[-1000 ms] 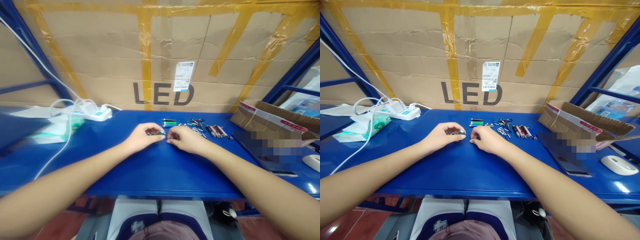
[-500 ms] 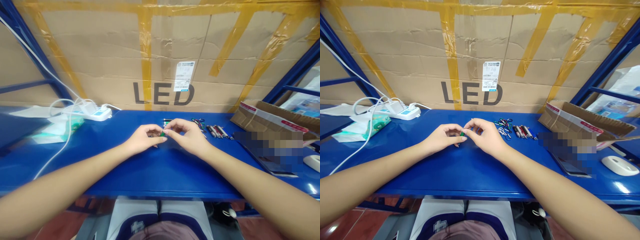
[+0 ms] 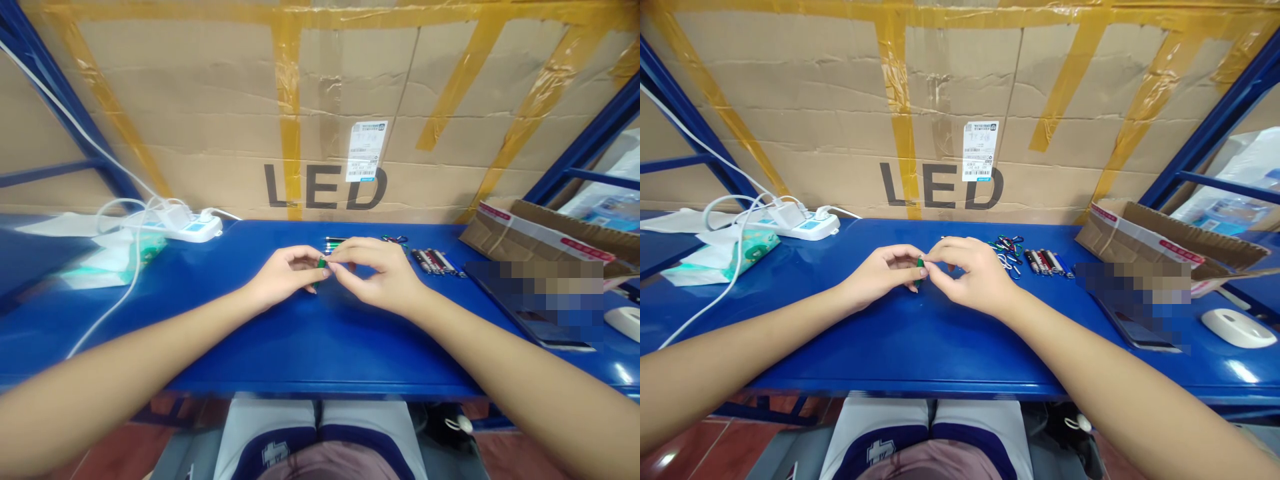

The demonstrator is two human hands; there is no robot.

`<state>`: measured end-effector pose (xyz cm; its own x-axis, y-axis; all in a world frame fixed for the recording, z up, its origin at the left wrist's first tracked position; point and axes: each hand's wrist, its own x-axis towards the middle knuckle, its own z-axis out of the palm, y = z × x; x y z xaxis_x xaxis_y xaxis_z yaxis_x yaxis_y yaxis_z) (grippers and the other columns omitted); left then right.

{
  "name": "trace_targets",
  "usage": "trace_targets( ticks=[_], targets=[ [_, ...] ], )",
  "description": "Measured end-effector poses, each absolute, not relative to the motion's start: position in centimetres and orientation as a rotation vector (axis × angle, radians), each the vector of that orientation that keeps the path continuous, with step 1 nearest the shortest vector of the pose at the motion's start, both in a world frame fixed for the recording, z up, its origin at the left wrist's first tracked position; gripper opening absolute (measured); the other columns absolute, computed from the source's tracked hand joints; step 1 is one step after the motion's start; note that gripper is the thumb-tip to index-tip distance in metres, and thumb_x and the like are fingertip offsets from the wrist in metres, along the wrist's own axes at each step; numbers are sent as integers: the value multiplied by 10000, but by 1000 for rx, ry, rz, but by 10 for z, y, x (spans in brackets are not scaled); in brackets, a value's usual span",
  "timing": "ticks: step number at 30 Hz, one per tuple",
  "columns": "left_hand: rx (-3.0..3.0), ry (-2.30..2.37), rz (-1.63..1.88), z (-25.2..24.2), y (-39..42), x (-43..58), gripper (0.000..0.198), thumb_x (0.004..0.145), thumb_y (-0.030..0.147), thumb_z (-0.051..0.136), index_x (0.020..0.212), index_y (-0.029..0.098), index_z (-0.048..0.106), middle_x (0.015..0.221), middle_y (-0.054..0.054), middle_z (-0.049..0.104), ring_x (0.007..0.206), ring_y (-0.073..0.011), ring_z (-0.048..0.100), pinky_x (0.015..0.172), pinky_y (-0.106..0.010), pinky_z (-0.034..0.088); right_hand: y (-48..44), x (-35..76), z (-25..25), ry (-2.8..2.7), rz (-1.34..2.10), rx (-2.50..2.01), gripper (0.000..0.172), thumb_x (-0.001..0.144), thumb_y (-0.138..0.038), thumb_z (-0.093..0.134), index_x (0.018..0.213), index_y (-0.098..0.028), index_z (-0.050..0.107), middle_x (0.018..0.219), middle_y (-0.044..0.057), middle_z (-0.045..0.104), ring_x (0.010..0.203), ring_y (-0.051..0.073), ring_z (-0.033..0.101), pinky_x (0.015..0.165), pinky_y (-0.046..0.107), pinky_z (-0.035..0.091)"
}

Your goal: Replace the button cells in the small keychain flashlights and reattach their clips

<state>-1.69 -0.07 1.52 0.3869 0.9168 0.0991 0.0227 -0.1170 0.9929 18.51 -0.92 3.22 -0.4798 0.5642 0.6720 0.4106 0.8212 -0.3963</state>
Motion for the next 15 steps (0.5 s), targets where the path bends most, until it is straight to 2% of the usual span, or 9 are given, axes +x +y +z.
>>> trace_targets(
  ticks=[3,7,9,11,13,15],
  targets=[
    [1493,892,973,15,-1,-17,343,700,339,850,940,144,701,838,-28,678,732,-131,640,624,-260,587,-10,184,35,-2096,276,-700,156,899,-266,595,823,-223,725,855,53,737,738,179,638,683,324,511],
    [1569,904,967,16,-1,-18,333,708,361,842,934,153,713,888,-42,699,749,-140,654,654,-277,592,1,194,42,-1989,219,-896,162,880,-285,590,756,-210,663,800,47,693,672,162,581,669,317,476],
    [1608,901,937,17,-3,-18,319,735,378,820,946,159,722,903,-48,706,760,-144,660,675,-289,599,13,205,45,-1987,160,-1013,218,842,-300,619,649,-206,581,726,38,638,648,159,545,648,316,441],
    [1622,905,904,19,-4,-18,314,754,386,802,962,163,727,931,-56,710,777,-150,665,689,-299,607,28,219,46,-2043,123,-1137,277,796,-263,628,563,-206,490,738,43,625,666,166,547,663,323,427],
    [1629,911,879,20,-5,-18,311,765,388,791,973,165,729,972,-67,712,800,-157,668,697,-308,615,41,233,46,-2090,65,-1291,248,744,-206,629,550,-208,474,742,46,620,666,175,546,666,330,418],
    [1641,905,862,20,-6,-18,310,770,390,785,976,164,730,983,-71,711,813,-164,669,701,-315,619,51,244,44,-2152,155,-1466,122,726,-203,649,655,-216,551,696,29,622,615,173,535,604,317,399]
  ],
)
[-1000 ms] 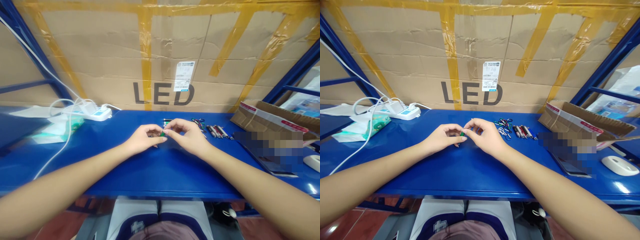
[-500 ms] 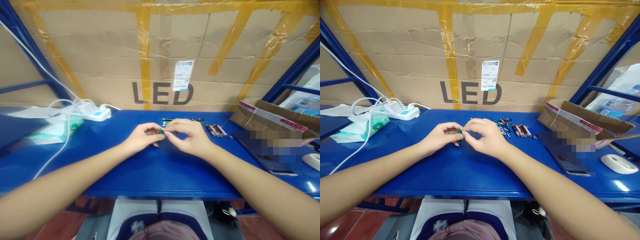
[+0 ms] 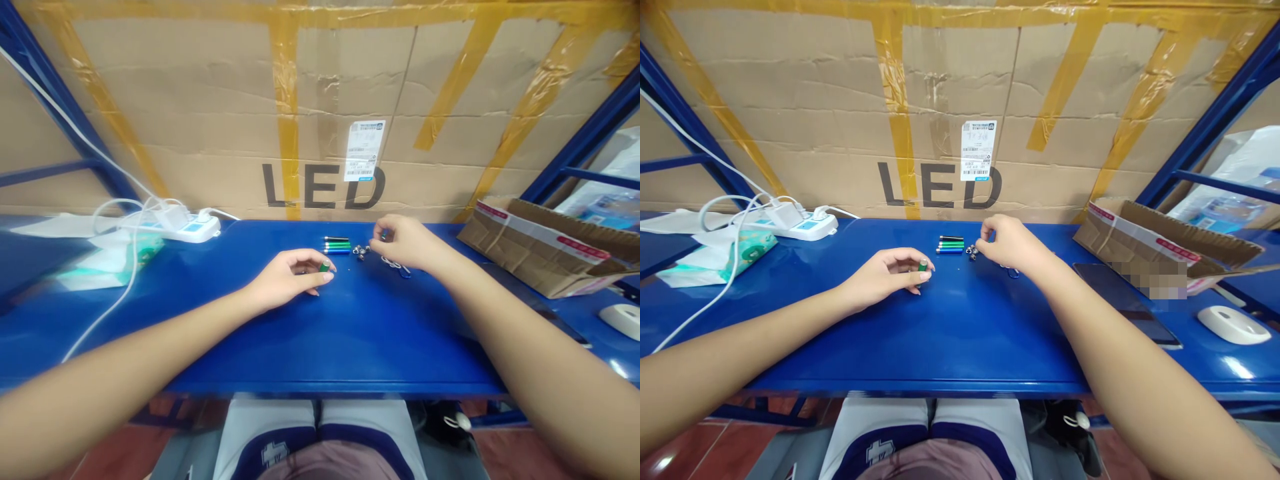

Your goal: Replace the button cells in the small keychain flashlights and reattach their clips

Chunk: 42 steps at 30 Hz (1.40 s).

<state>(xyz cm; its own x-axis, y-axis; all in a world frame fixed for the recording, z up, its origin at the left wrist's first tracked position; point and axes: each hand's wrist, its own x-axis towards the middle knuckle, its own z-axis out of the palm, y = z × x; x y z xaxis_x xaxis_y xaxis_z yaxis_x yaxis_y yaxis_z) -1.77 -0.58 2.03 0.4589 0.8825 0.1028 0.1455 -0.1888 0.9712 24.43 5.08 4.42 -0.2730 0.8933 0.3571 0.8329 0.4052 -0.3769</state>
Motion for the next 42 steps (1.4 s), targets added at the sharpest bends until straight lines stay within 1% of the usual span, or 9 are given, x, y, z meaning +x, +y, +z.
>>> trace_targets(
  ticks=[4,7,11,18,24,28,33,38,42],
  targets=[
    [1660,885,839,19,-5,-18,314,777,397,782,983,165,731,937,-62,709,807,-164,669,708,-313,617,57,250,39,-2244,339,-1617,154,717,-213,702,855,-220,635,844,46,698,650,173,591,570,293,419],
    [1670,880,834,19,-5,-18,306,783,394,780,981,165,733,901,-52,704,785,-151,661,698,-294,610,56,246,36,-2352,384,-1550,123,763,-263,703,876,-223,678,907,47,710,727,186,625,618,295,447],
    [1681,887,826,19,-5,-18,308,789,396,775,985,162,732,911,-56,705,774,-150,657,692,-294,605,56,242,30,-2400,408,-1522,99,838,-284,663,904,-214,690,874,49,712,733,190,629,636,305,454],
    [1690,892,823,19,-5,-18,302,796,384,773,990,156,730,891,-44,695,748,-132,647,684,-278,597,58,237,25,-2317,308,-1537,132,855,-313,682,912,-195,691,872,55,711,763,197,641,697,316,477],
    [1669,912,828,21,-6,-17,298,792,376,777,981,151,729,899,-42,697,742,-123,636,682,-270,592,62,234,16,-2402,191,-1449,39,843,-196,665,852,-184,701,928,81,710,890,214,655,799,316,501],
    [1661,915,837,20,-6,-17,306,793,382,773,992,153,728,935,-53,698,761,-132,637,689,-284,591,60,232,15,-2375,185,-1383,34,824,-187,663,828,-170,692,903,89,688,879,219,640,818,338,502],
    [1574,926,861,19,-3,-15,335,823,390,741,1053,148,712,932,-64,691,801,-150,636,679,-289,582,40,218,26,-2194,406,-1169,109,832,-274,656,889,-183,677,933,57,705,759,175,618,731,321,499],
    [1443,835,981,15,1,-16,351,845,432,715,1040,146,655,939,-53,654,832,-151,621,708,-300,570,19,200,31,-1968,732,-966,202,783,-311,715,901,-165,642,808,41,693,692,157,626,673,304,516],
    [1402,743,977,12,2,-16,329,864,430,699,1030,156,622,916,-38,628,821,-141,599,732,-292,534,10,192,31,-1897,874,-888,225,759,-307,743,894,-160,641,788,40,688,661,144,621,643,290,518]
  ],
)
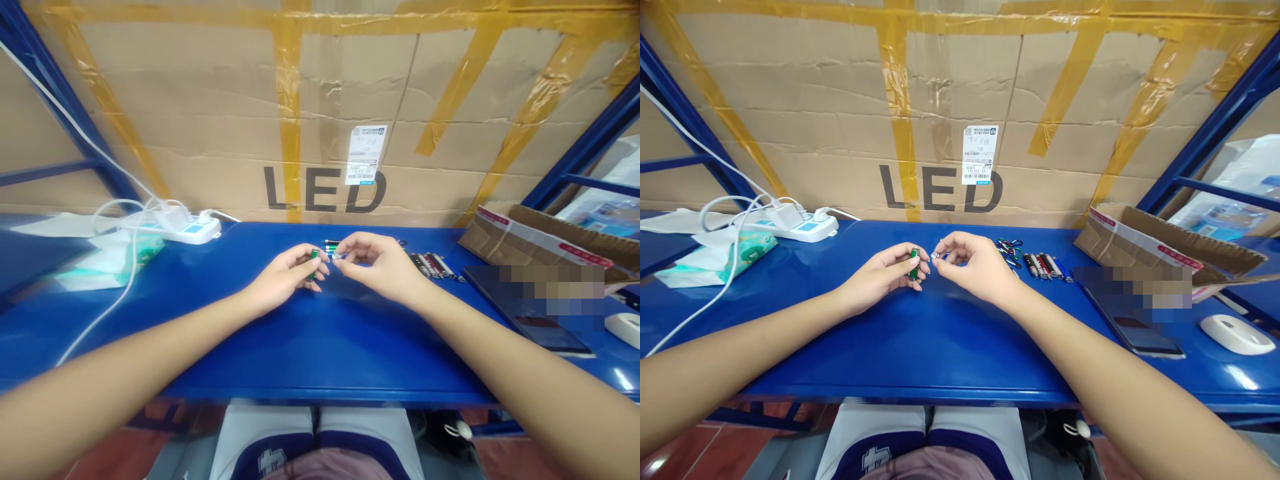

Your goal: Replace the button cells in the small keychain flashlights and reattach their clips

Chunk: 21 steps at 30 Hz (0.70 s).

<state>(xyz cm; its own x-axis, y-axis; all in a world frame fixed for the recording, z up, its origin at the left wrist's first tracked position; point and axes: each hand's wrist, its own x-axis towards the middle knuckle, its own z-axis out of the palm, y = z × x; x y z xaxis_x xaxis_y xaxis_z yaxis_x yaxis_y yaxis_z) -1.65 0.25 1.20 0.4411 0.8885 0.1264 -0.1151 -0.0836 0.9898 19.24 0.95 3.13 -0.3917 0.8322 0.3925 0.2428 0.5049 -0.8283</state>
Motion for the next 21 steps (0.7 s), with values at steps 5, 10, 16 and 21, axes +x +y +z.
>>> trace_targets(
  ticks=[5,10,16,21],
  targets=[
    [1358,687,942,13,-1,-15,268,879,393,675,988,165,584,825,-14,592,688,-105,502,631,-234,422,4,188,32,-1900,843,-807,164,793,-286,721,886,-162,669,776,27,675,621,116,557,608,270,484],
    [1290,661,897,17,-5,-12,229,895,378,623,923,155,581,741,-7,526,612,-97,408,551,-218,331,2,186,33,-1913,751,-812,149,828,-291,717,906,-164,706,742,17,671,616,116,521,617,275,454],
    [1309,685,817,19,-8,-11,338,927,489,583,922,151,577,723,10,476,548,-66,315,480,-188,220,2,188,32,-1975,717,-751,147,851,-269,695,953,-169,731,859,37,674,629,110,520,626,286,452],
    [1404,792,782,19,-9,-11,355,916,509,606,857,164,547,678,43,434,498,-37,279,449,-169,195,2,189,29,-2061,654,-748,132,850,-243,684,963,-174,683,804,13,628,630,112,519,645,289,468]
  ],
)
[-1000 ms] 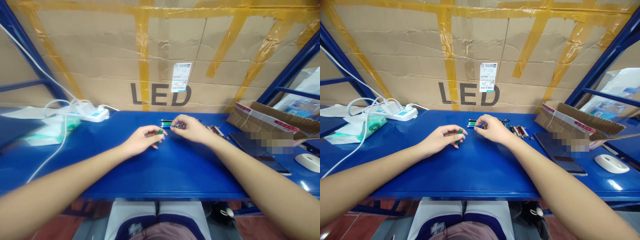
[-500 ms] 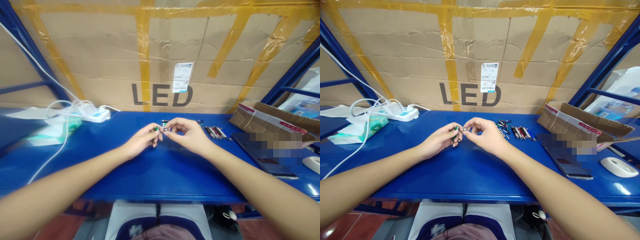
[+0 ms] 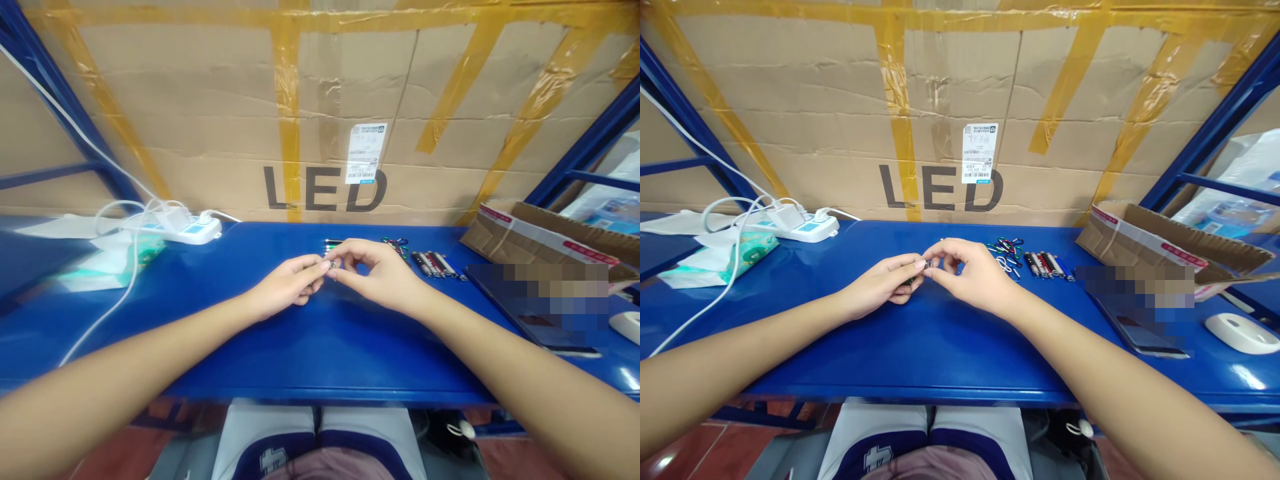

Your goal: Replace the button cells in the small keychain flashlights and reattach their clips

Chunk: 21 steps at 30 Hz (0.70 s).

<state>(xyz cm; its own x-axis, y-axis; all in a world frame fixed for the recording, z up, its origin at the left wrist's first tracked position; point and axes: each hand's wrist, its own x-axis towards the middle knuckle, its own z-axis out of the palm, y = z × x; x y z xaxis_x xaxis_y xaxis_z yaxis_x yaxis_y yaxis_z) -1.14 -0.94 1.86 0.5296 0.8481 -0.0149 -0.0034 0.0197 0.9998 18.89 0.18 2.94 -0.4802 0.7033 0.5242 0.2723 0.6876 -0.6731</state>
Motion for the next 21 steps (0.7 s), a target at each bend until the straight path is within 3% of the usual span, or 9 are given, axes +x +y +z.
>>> trace_targets(
  ticks=[8,13,17,21],
  targets=[
    [1707,947,827,18,-9,-12,347,908,513,595,864,169,615,631,45,463,504,-71,379,471,-204,314,-6,191,35,-2221,569,-787,309,845,-189,646,1098,-233,476,867,-6,632,613,104,503,603,258,442],
    [1870,968,886,20,-10,-11,305,909,458,609,889,159,663,626,36,517,546,-93,432,538,-224,365,-10,191,39,-2283,522,-827,253,874,-239,621,1086,-237,483,848,-6,628,625,114,518,600,252,424],
    [1800,908,884,17,-7,-13,340,924,496,583,931,164,656,644,37,518,506,-79,404,490,-216,344,-11,191,40,-2271,513,-860,255,841,-272,663,1034,-227,504,785,-19,597,666,130,538,613,252,408],
    [1724,843,916,13,-5,-14,343,899,504,630,951,166,634,688,38,513,495,-58,400,461,-197,329,-10,191,39,-2219,663,-885,109,901,-295,584,889,-213,514,710,-31,549,627,119,495,583,245,384]
  ],
)
